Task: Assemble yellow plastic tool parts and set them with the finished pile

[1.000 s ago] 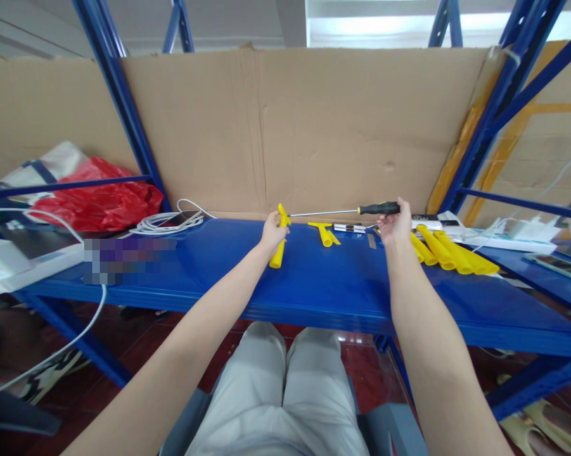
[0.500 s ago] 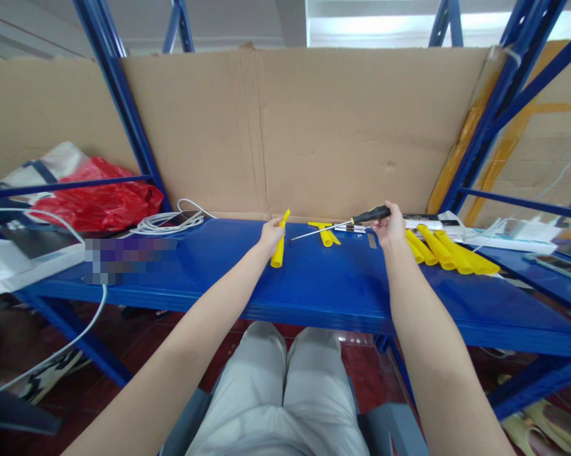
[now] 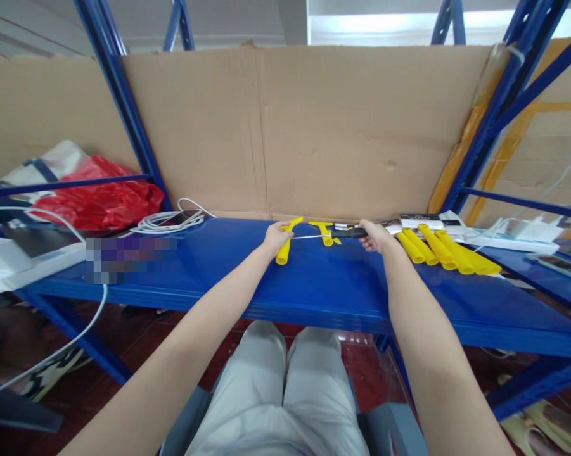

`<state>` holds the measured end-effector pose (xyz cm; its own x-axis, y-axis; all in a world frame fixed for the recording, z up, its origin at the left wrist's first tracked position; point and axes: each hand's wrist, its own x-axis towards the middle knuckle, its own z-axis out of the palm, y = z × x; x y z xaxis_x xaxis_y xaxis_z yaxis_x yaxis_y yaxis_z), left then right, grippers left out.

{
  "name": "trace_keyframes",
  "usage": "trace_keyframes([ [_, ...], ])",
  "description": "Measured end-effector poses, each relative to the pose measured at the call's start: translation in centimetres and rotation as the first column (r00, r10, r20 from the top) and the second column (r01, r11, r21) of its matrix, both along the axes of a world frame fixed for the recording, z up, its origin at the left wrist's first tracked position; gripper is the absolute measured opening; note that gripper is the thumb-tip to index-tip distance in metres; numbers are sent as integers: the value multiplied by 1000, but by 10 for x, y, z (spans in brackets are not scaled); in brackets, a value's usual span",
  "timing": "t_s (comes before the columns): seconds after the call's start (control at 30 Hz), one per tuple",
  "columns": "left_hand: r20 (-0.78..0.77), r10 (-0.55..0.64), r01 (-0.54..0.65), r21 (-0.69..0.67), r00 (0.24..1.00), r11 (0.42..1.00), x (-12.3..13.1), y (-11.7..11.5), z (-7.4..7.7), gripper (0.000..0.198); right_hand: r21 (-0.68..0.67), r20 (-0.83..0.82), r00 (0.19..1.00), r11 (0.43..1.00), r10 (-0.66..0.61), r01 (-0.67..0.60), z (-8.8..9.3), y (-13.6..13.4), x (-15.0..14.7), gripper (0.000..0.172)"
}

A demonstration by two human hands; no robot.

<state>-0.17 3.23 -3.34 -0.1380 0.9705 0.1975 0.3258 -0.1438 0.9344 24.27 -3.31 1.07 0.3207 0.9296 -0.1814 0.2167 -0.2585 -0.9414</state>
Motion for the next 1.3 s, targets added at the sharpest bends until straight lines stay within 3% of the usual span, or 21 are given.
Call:
trace_keyframes([
  [0.1, -47, -8, 7, -10, 999, 1000, 0, -3, 0, 42, -124, 160, 987, 991, -29, 50, -3, 0, -7, 20],
  [0.27, -120, 6, -9, -24, 993, 1000, -1, -5, -1, 39, -145, 358, 933, 984, -48, 107, -6, 0, -8, 26],
  [0.57, -175, -42, 33, -56, 984, 998, 3, -1, -5, 42, -250, 605, 795, 957, 35, 148, -5, -6, -11, 34],
  [0.8, -168, -55, 48, -49, 984, 998, 2, 3, -10, 44, -217, 753, 654, 965, 72, 144, -4, -5, -1, 29],
  [1.03, -114, -62, 57, -44, 992, 997, 2, 9, -13, 39, -58, 919, 395, 985, -13, 166, -3, 22, 21, 26],
  [1.3, -58, -49, 45, -73, 997, 996, 4, 8, -11, 37, -48, 936, 351, 989, -3, 137, -6, 62, 15, 35],
])
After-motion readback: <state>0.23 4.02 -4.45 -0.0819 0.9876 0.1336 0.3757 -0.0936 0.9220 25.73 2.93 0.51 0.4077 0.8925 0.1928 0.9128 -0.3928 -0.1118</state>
